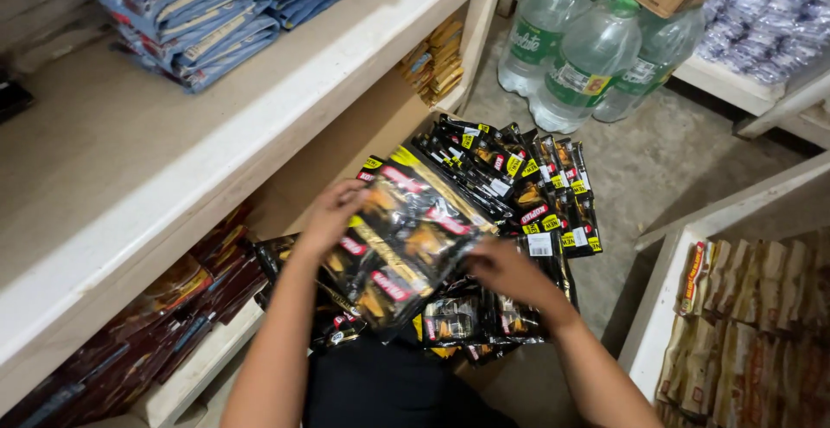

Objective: Organizing and stocking coffee sachets on the bottom shelves of a grocery store.

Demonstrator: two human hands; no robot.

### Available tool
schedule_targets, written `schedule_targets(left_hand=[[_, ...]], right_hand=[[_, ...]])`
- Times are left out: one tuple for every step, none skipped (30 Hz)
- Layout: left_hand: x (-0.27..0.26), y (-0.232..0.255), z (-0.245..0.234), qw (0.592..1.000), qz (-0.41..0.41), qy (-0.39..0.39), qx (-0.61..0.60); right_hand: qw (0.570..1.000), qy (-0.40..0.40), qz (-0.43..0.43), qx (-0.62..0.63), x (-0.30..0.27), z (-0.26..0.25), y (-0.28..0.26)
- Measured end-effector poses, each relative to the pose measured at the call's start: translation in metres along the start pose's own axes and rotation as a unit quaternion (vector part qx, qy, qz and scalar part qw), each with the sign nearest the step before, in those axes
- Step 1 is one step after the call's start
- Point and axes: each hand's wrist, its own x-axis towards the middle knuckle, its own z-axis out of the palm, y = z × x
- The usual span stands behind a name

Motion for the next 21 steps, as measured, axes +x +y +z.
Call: schedule_targets(left_hand=[[0.007, -0.011, 0.005, 0.988, -0.006, 0.023, 0.151], [0.015, -0.023, 0.011, 0.954, -0.013, 0.045, 0.297], [0.011, -0.018, 0.020, 0.954, -0.013, 0.047, 0.295], [0.009, -0.012, 0.030, 0.911, 0.034, 0.097, 0.398], [0.007, -0.007, 0.040, 0.853, 0.079, 0.146, 0.495], [0.003, -0.001, 0.058, 0.853, 0.080, 0.146, 0.495], [-0.001, 0.005, 0.076, 0.833, 0.085, 0.103, 0.536], [-0.008, 0.010, 0.093, 0.811, 0.088, 0.061, 0.575], [-0.029, 0.028, 0.105, 0.811, 0.084, 0.064, 0.576], [-0.049, 0.048, 0.118, 0.795, 0.053, -0.013, 0.604], [-0.069, 0.067, 0.131, 0.774, 0.020, -0.090, 0.627], [-0.071, 0.056, 0.134, 0.774, 0.019, -0.084, 0.627], [-0.073, 0.045, 0.137, 0.744, 0.055, -0.054, 0.663], [-0.075, 0.035, 0.140, 0.710, 0.091, -0.024, 0.698], [-0.074, 0.041, 0.136, 0.709, 0.088, -0.018, 0.699], [-0.071, 0.048, 0.130, 0.748, 0.075, -0.014, 0.659], [-0.069, 0.056, 0.125, 0.785, 0.062, -0.011, 0.617], [-0.069, 0.062, 0.114, 0.782, 0.064, -0.004, 0.620], [-0.068, 0.068, 0.104, 0.810, 0.062, 0.036, 0.582], [-0.070, 0.073, 0.094, 0.836, 0.059, 0.075, 0.540], [-0.074, 0.082, 0.086, 0.834, 0.059, 0.082, 0.542]], right_hand=[[0.993, 0.103, 0.022, 0.054, -0.007, 0.010, 0.037], [0.972, 0.206, 0.043, 0.107, -0.014, 0.018, 0.074], [0.973, 0.203, 0.042, 0.106, -0.013, 0.019, 0.074], [0.959, 0.247, 0.095, 0.101, -0.010, 0.019, 0.074], [0.941, 0.289, 0.148, 0.095, -0.008, 0.019, 0.075], [0.941, 0.289, 0.147, 0.095, -0.003, 0.019, 0.078], [0.928, 0.269, 0.194, 0.168, 0.002, 0.020, 0.081], [0.909, 0.243, 0.240, 0.241, 0.007, 0.023, 0.083], [0.909, 0.239, 0.240, 0.242, 0.010, 0.029, 0.092], [0.888, 0.253, 0.229, 0.308, 0.016, 0.033, 0.100], [0.862, 0.265, 0.219, 0.372, 0.021, 0.037, 0.108], [0.865, 0.260, 0.215, 0.372, 0.025, 0.040, 0.094], [0.875, 0.293, 0.161, 0.351, 0.029, 0.042, 0.079], [0.880, 0.325, 0.106, 0.331, 0.033, 0.045, 0.065], [0.882, 0.320, 0.102, 0.331, 0.037, 0.045, 0.038], [0.894, 0.345, 0.050, 0.281, 0.043, 0.046, 0.012], [0.901, 0.368, -0.004, 0.230, 0.048, 0.046, -0.016], [0.901, 0.367, -0.012, 0.233, 0.052, 0.044, -0.023], [0.908, 0.344, -0.051, 0.232, 0.056, 0.042, -0.031], [0.915, 0.318, -0.089, 0.232, 0.057, 0.040, -0.039], [0.915, 0.314, -0.096, 0.234, 0.061, 0.039, -0.040]])
